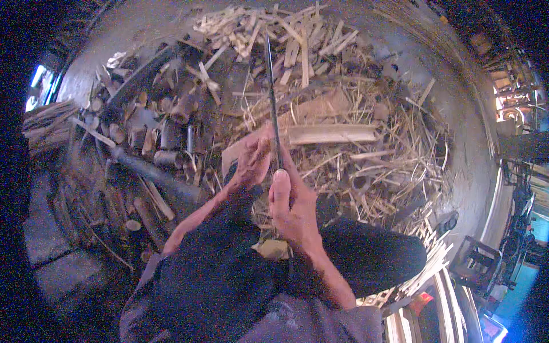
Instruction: The person sits on the floor and uses a knife to split a piece of bamboo into thin strips. They repeatedly position the bamboo and draw the knife along its length, producing shavings and strips that accumulate on the floor.
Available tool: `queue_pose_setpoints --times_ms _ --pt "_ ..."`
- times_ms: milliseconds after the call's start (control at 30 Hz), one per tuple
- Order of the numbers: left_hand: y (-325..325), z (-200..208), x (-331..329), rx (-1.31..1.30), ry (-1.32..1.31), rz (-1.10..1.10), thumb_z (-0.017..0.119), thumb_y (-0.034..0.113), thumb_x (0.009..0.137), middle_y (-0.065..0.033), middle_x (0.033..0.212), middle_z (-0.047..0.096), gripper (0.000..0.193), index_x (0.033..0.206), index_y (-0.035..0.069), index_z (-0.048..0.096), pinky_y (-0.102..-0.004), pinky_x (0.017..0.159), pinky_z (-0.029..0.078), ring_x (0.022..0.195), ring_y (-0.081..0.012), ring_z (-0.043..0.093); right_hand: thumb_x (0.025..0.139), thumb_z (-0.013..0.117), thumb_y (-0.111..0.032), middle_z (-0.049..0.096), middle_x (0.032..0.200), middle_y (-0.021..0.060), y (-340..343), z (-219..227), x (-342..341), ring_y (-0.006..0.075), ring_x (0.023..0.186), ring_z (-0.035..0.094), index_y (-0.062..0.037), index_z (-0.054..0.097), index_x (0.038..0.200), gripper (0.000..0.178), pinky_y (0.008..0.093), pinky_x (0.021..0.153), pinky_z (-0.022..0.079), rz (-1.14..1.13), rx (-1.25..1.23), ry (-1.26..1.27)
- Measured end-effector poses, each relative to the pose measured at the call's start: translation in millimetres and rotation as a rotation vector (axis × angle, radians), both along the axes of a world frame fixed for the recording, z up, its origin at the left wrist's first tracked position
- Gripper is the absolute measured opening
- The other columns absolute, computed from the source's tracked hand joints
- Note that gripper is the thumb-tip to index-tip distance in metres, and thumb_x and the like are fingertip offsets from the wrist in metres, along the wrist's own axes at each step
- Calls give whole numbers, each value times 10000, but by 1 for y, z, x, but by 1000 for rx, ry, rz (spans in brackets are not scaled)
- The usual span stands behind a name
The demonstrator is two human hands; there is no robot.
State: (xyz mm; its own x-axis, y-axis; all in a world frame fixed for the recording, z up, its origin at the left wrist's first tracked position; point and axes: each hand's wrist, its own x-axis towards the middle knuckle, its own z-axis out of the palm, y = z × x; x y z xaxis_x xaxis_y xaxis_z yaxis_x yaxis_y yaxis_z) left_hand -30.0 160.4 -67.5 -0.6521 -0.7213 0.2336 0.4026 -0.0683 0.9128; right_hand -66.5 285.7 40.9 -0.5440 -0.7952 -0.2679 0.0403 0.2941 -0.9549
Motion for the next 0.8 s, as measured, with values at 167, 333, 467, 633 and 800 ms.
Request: queue_pose_setpoints --times_ms 167,333,467,633,800 --pt "5 -31 13 163 -36 -73 505 317 964 24 743 451 337 768 44 527 -273 593 344 702 -93 403 1010 356 -305 451 651 -18 2 -44 0 44 495 408 -122 236 1469 509 196 436 363 42 -22 2" --pt "5 4 16 286 -68 61 536 269 927 -12 842 534 244 917 31 586 -245 746 402 796 -102 487 1000 361 -250 474 621 -2 -6 -34 0 75 508 434 -144 67 1497 587 241 465 406 6 55 26" --pt "-15 2 72 -23 -222 393 512 113 857 -52 801 546 95 843 22 534 -260 648 408 723 -107 494 966 416 -338 605 769 309 -16 -33 7 489 716 591 -56 59 1470 679 524 631 459 177 182 167" --pt "-7 44 81 -619 -567 412 460 143 900 -27 583 468 209 722 34 461 -268 489 378 523 -117 453 970 416 -346 571 700 289 -14 -135 20 446 645 573 -46 108 1466 657 489 586 409 179 170 261" --pt "-25 55 81 -641 -595 632 425 171 955 -40 570 477 278 715 32 455 -277 478 385 506 -112 461 968 373 -428 581 702 256 18 -258 2 413 687 587 -8 501 1186 490 475 661 427 95 284 94"
